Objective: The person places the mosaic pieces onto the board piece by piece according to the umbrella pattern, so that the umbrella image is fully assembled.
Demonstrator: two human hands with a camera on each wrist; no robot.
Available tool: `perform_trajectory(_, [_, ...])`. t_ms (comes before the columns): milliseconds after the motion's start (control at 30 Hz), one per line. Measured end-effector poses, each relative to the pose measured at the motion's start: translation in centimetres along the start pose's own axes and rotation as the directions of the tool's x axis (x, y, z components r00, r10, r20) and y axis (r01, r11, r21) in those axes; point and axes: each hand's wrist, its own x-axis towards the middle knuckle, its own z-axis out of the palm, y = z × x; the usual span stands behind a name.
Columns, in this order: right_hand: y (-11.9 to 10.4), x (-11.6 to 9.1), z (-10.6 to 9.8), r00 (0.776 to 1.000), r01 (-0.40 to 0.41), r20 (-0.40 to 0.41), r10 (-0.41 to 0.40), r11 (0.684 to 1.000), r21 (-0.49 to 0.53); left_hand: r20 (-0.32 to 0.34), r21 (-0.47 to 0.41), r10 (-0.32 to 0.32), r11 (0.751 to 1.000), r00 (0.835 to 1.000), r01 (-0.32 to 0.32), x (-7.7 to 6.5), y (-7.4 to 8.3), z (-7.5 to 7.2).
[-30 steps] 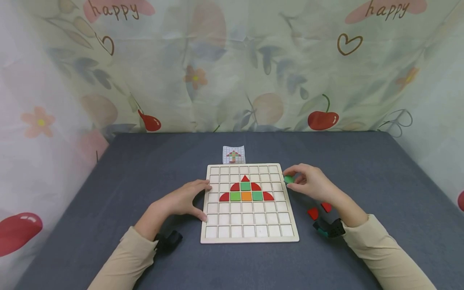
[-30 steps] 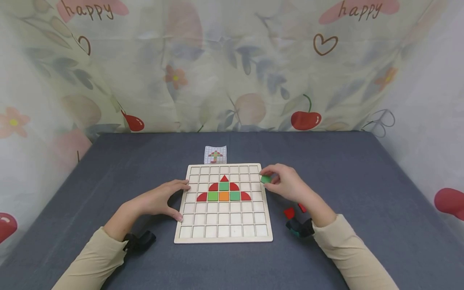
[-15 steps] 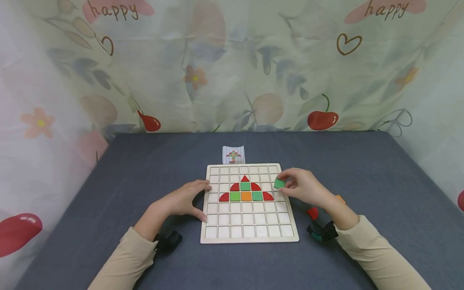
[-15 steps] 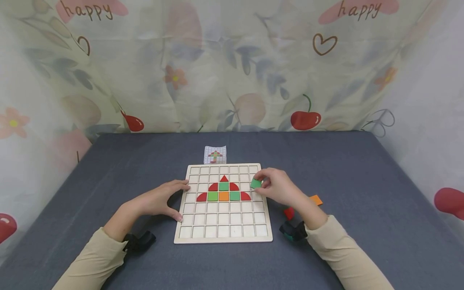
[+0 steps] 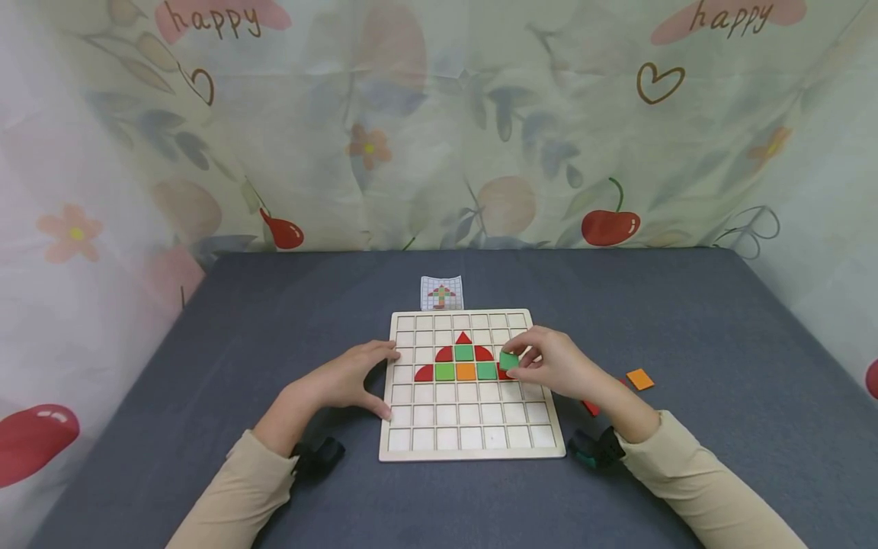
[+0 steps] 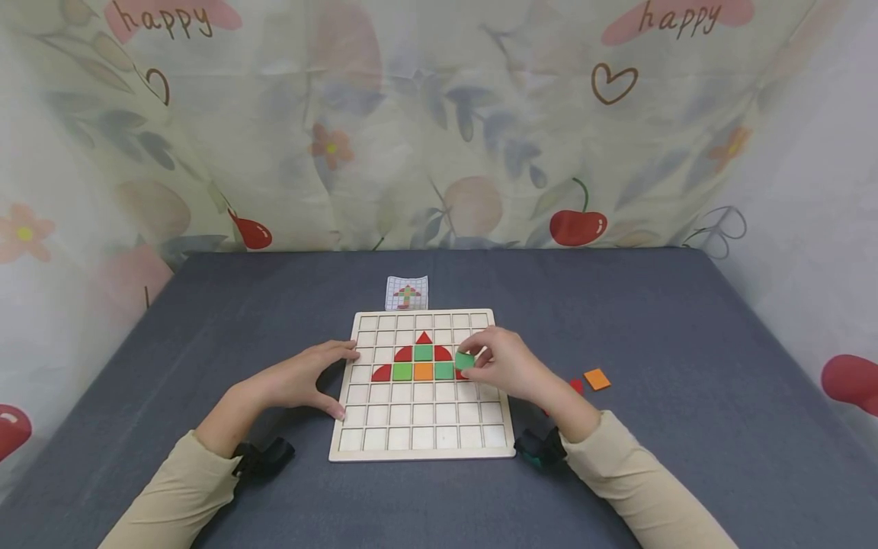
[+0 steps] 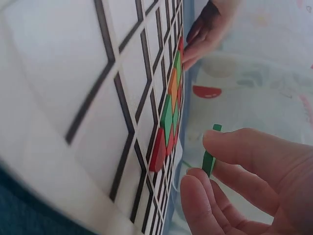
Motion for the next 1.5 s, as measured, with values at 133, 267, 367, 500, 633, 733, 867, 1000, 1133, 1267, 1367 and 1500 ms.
perform_trajectory(133, [-0.3,0.1,0.5,1.000,0.001,0.015,-0.002,1.000,0.031,0.001,-0.002,-0.006,1.000,1.000,0.006,0.0,0.0,0.0])
perform_trajectory(267, [-0.6,0.3,0.8,0.999,-0.004,0.033,0.002,0.999,0.032,0.000,-0.004,-0.004,1.000,1.000,0.004,0.0,0.0,0.0])
perform_trajectory(367, [-0.8,0.5,1.0,0.999,0.001,0.045,-0.002,1.000,0.015,0.000,-0.004,0.002,1.000,1.000,-0.002,0.0,0.0,0.0])
perform_trajectory(500, [-0.9,0.6,1.4,0.998,0.027,0.053,-0.027,1.000,0.013,0.000,-0.003,0.007,1.000,1.000,-0.007,0.0,0.0,0.0])
perform_trajectory(633, [-1.0,0.8,1.8,0.998,0.038,0.059,-0.039,0.999,0.025,-0.001,-0.002,0.003,1.000,1.000,-0.003,0.0,0.0,0.0])
perform_trajectory(733, [-1.1,0.9,2.0,0.997,0.038,0.062,-0.040,0.999,0.034,0.000,-0.004,-0.005,1.000,1.000,0.005,0.0,0.0,0.0])
perform_trajectory(867, [-1.3,1.0,2.2,0.997,0.037,0.072,-0.040,0.999,0.040,0.002,-0.006,-0.009,1.000,1.000,0.009,0.0,0.1,0.0])
perform_trajectory(1000, [-1.5,1.1,2.5,0.996,0.029,0.085,-0.033,0.999,0.042,0.003,-0.002,-0.004,1.000,1.000,0.004,0.0,0.1,0.0])
perform_trajectory(1133, [-1.7,1.1,2.7,0.995,0.018,0.094,-0.023,0.998,0.055,0.003,0.000,0.001,1.000,1.000,-0.001,0.0,0.1,0.0])
perform_trajectory(1267, [-1.8,1.2,3.0,0.994,0.020,0.105,-0.027,0.997,0.070,0.003,-0.001,0.004,1.000,1.000,-0.004,0.0,0.0,0.0])
perform_trajectory(1367, [-1.9,1.2,3.3,0.994,0.027,0.105,-0.034,0.998,0.063,0.002,0.000,0.004,1.000,1.000,-0.004,0.0,0.0,0.0])
perform_trajectory(1500, [-2.2,1.4,3.6,0.995,0.030,0.097,-0.035,0.999,0.044,0.001,0.001,0.004,1.000,1.000,-0.004,0.0,0.0,0.0])
